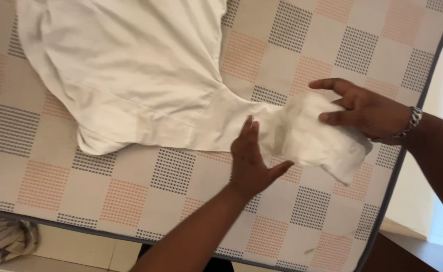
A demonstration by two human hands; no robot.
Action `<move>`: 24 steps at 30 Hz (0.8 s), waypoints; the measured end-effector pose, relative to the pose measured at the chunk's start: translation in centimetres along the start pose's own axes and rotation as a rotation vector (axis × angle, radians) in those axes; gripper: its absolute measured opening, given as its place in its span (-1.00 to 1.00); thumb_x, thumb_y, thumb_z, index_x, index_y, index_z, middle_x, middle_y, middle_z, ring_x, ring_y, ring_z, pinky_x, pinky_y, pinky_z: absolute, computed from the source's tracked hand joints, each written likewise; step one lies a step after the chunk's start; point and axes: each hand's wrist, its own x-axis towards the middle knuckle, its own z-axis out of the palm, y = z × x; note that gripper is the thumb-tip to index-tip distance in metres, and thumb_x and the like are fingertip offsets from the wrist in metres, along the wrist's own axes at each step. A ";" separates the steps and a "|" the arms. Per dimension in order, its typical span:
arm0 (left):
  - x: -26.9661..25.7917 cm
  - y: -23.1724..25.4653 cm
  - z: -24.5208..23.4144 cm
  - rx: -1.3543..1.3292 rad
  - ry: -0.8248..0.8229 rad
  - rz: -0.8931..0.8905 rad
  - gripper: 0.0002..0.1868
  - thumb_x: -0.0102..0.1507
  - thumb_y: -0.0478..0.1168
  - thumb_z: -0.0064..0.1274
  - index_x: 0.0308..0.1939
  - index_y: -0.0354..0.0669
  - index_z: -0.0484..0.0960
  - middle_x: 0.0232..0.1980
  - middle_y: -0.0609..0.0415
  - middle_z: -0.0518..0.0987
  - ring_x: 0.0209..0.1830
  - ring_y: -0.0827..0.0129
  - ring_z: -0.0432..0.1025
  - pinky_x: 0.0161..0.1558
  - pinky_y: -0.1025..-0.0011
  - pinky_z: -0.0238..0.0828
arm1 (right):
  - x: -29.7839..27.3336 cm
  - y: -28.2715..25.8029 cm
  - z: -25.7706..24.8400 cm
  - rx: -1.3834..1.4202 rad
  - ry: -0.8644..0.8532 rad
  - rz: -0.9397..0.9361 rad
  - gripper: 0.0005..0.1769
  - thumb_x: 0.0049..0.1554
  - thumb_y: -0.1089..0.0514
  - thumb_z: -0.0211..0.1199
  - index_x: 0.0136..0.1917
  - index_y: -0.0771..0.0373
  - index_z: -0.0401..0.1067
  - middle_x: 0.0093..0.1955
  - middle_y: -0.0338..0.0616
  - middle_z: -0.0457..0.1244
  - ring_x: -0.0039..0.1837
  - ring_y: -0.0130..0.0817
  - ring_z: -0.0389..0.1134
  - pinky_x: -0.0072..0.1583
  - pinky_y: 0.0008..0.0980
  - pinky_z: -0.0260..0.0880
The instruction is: The person picks up trousers and a shirt from a bedside table, lays them out on a bed one at a time, and folds them by hand into a neat stack.
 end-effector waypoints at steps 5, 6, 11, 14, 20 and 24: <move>4.6 -0.7 -2.1 -0.432 -0.226 -0.506 -0.41 0.22 -0.02 0.26 0.20 -0.33 0.50 0.13 -0.17 0.63 0.17 0.10 0.54 0.17 0.26 0.46 | 2.9 -6.0 3.4 0.407 -0.002 -0.162 -0.31 0.16 0.25 0.22 0.54 0.06 0.15 0.22 0.17 0.32 0.03 -0.13 0.49 0.00 -0.15 0.58; 5.0 -1.3 -2.7 -0.522 -0.275 -0.589 -0.53 0.26 -0.09 0.22 0.13 -0.33 0.55 0.06 -0.13 0.67 0.10 0.17 0.58 0.10 0.30 0.50 | 3.4 -7.6 4.0 0.526 0.040 -0.195 -0.42 0.17 0.23 0.18 0.46 0.22 0.27 0.18 0.12 0.32 0.01 -0.19 0.45 0.01 -0.19 0.57; 5.8 -5.2 -4.8 -0.677 -0.363 -0.780 -0.51 0.22 -0.12 0.19 0.16 -0.29 0.50 0.07 -0.02 0.62 0.07 0.29 0.53 0.07 0.32 0.50 | 4.4 -16.3 7.1 0.896 0.002 -0.337 -0.54 0.22 0.26 -0.04 0.37 0.42 0.27 0.17 0.12 0.33 0.12 -0.15 0.47 0.20 -0.20 0.58; 6.3 -6.7 -5.6 -0.766 -0.385 -0.849 -0.38 0.17 -0.14 0.28 0.18 -0.27 0.33 0.10 0.01 0.55 0.12 0.33 0.49 0.10 0.33 0.52 | 6.2 -21.4 8.5 0.891 0.043 -0.425 -0.43 0.06 0.44 -0.04 0.36 0.40 0.31 0.20 0.08 0.35 0.16 -0.22 0.48 0.25 -0.27 0.51; 7.7 -8.8 -6.7 -0.514 -0.489 -0.962 -0.53 0.22 -0.10 0.20 0.13 -0.30 0.56 -0.02 -0.08 0.69 0.01 0.21 0.59 0.04 0.31 0.52 | 12.7 -26.0 8.5 0.260 0.360 -0.591 -0.62 0.07 0.45 0.30 0.17 0.36 0.43 0.03 -0.11 0.43 0.01 -0.42 0.52 0.11 -0.40 0.59; 6.6 -11.1 -8.2 -0.377 -0.450 -0.922 -0.56 0.21 -0.15 0.21 0.12 -0.29 0.58 0.02 -0.14 0.68 0.04 0.18 0.56 0.07 0.24 0.49 | 18.3 -27.8 5.3 -0.002 0.602 -0.655 -0.98 0.23 0.31 0.33 -0.05 0.32 0.55 -0.21 -0.27 0.43 -0.22 -0.53 0.44 -0.13 -0.46 0.53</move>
